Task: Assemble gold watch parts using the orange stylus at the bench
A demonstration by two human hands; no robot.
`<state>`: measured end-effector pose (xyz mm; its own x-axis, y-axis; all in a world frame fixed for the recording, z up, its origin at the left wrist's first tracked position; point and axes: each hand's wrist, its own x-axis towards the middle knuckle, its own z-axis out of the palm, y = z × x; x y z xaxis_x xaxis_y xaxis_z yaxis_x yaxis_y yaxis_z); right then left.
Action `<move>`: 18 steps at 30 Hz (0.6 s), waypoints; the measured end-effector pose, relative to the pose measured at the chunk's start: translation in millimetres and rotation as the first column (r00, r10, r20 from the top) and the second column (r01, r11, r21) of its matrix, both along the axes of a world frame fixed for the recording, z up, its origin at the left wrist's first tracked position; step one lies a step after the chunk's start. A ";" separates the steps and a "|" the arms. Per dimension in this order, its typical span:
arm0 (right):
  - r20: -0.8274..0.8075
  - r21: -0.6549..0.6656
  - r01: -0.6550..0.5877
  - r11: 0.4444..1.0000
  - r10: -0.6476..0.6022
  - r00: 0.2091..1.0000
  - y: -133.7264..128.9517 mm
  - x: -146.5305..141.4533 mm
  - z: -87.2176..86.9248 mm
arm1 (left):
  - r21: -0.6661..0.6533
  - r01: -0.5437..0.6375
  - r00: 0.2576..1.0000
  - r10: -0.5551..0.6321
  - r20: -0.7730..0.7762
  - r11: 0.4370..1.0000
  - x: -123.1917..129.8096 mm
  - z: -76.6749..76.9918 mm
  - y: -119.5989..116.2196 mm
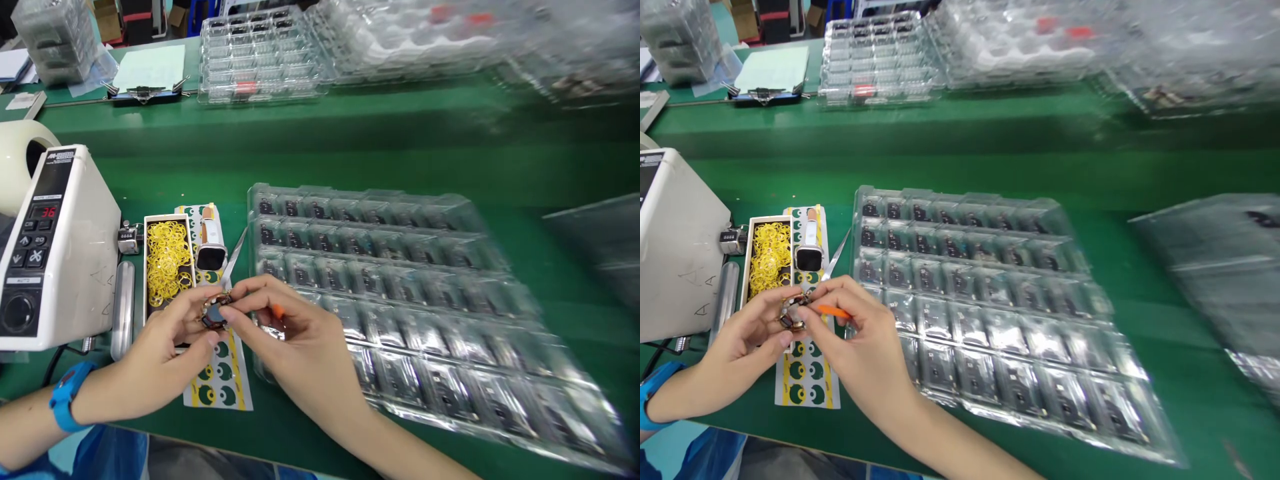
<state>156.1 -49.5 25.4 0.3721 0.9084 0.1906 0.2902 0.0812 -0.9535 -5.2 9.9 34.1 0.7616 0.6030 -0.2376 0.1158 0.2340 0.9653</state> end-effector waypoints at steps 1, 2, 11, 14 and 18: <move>0.032 0.015 0.001 1.000 -0.002 0.999 -0.4 -1.4 -0.3 | -0.003 -0.025 1.000 0.025 0.005 1.000 1.2 -0.4 -0.7; 0.064 0.029 -0.004 1.000 0.002 0.998 -0.8 -2.8 -0.6 | -0.005 -0.052 0.999 0.052 0.010 0.999 2.4 -1.1 -1.3; 0.306 0.162 -0.034 0.986 -0.017 0.952 -2.2 -9.4 -9.2 | -0.022 -0.218 0.976 0.219 0.013 0.976 9.7 -3.1 -3.6; 0.291 0.078 -0.071 0.994 0.046 0.956 -2.0 -6.7 -8.2 | -0.095 -0.221 0.971 0.228 0.072 0.971 11.3 0.5 -2.2; 0.201 0.043 -0.170 0.984 0.158 0.967 1.1 -4.2 -4.9 | -0.111 -0.184 0.979 0.193 0.071 0.977 10.5 1.1 -0.2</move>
